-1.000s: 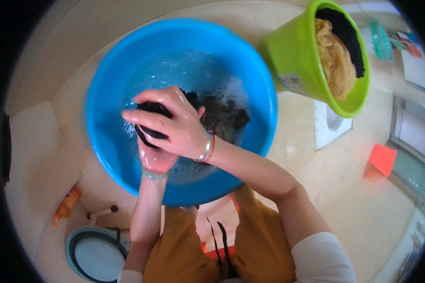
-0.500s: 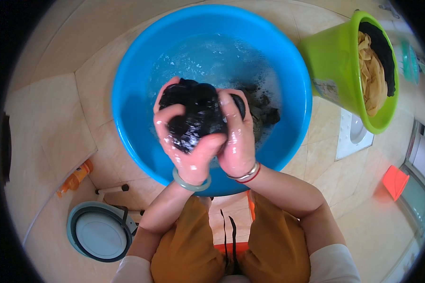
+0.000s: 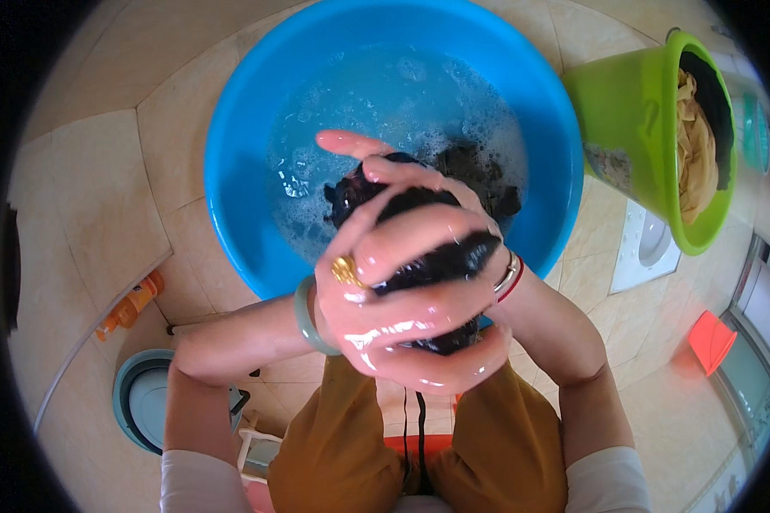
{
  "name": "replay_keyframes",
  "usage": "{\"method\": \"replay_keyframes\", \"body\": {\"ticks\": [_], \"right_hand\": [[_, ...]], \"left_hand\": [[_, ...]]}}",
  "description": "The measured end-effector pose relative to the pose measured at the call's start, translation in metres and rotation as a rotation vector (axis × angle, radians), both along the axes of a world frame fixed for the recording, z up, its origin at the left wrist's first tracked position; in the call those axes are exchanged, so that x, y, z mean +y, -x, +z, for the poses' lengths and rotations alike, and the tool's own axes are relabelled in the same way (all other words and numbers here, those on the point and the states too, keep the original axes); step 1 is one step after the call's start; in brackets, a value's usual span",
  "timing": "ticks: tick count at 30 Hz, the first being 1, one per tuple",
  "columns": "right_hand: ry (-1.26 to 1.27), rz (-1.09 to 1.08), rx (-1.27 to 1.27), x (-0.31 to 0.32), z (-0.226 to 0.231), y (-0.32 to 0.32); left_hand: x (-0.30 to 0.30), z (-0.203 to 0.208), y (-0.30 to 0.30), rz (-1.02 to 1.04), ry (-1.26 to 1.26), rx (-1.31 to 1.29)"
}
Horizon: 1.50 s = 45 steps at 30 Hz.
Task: The person hand-washes dark-colored garments in a blue basin filled with soapy water. They scrub and wring out a black item and then a brown item, placing the washed clothes into a green bucket nearby.
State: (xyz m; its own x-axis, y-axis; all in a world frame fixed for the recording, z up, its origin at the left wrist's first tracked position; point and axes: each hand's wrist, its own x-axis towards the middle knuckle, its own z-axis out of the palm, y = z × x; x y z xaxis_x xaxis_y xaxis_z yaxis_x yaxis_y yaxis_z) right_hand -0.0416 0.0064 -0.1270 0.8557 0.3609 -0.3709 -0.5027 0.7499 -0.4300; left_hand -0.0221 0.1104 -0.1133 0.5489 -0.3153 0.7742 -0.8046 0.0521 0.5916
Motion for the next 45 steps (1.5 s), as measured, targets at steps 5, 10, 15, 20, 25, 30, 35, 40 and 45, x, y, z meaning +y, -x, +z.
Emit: {"method": "replay_keyframes", "body": {"ticks": [5, 10, 15, 20, 25, 30, 35, 40, 45], "right_hand": [[-0.019, 0.113, 0.020, -0.001, 0.008, 0.000], [-0.391, -0.015, 0.174, 0.010, -0.010, 0.003], [-0.411, -0.085, 0.181, 0.013, -0.010, 0.015], [-0.307, 0.008, 0.214, 0.008, -0.001, 0.008], [-0.076, 0.222, 0.215, 0.002, 0.013, -0.010], [0.042, 0.393, 0.168, 0.002, 0.003, -0.014], [0.195, 0.504, 0.042, 0.009, 0.006, -0.017], [0.377, 0.617, -0.030, 0.018, 0.002, -0.015], [0.534, 0.702, -0.144, 0.023, 0.000, -0.017]], "left_hand": [[0.008, -0.003, 0.000, -0.048, -0.027, -0.075], [0.005, -0.002, -0.003, -0.051, -0.071, -0.060], [0.007, -0.003, 0.001, -0.067, -0.133, -0.079], [0.012, 0.001, 0.005, -0.137, -0.206, -0.183], [0.022, 0.001, 0.007, -0.214, -0.304, -0.304], [0.028, -0.007, 0.014, -0.284, -0.343, -0.384], [0.034, -0.012, 0.014, -0.321, -0.407, -0.589], [0.042, -0.021, 0.022, -0.324, -0.488, -0.767], [0.047, -0.037, 0.025, -0.386, -0.525, -0.881]]}}
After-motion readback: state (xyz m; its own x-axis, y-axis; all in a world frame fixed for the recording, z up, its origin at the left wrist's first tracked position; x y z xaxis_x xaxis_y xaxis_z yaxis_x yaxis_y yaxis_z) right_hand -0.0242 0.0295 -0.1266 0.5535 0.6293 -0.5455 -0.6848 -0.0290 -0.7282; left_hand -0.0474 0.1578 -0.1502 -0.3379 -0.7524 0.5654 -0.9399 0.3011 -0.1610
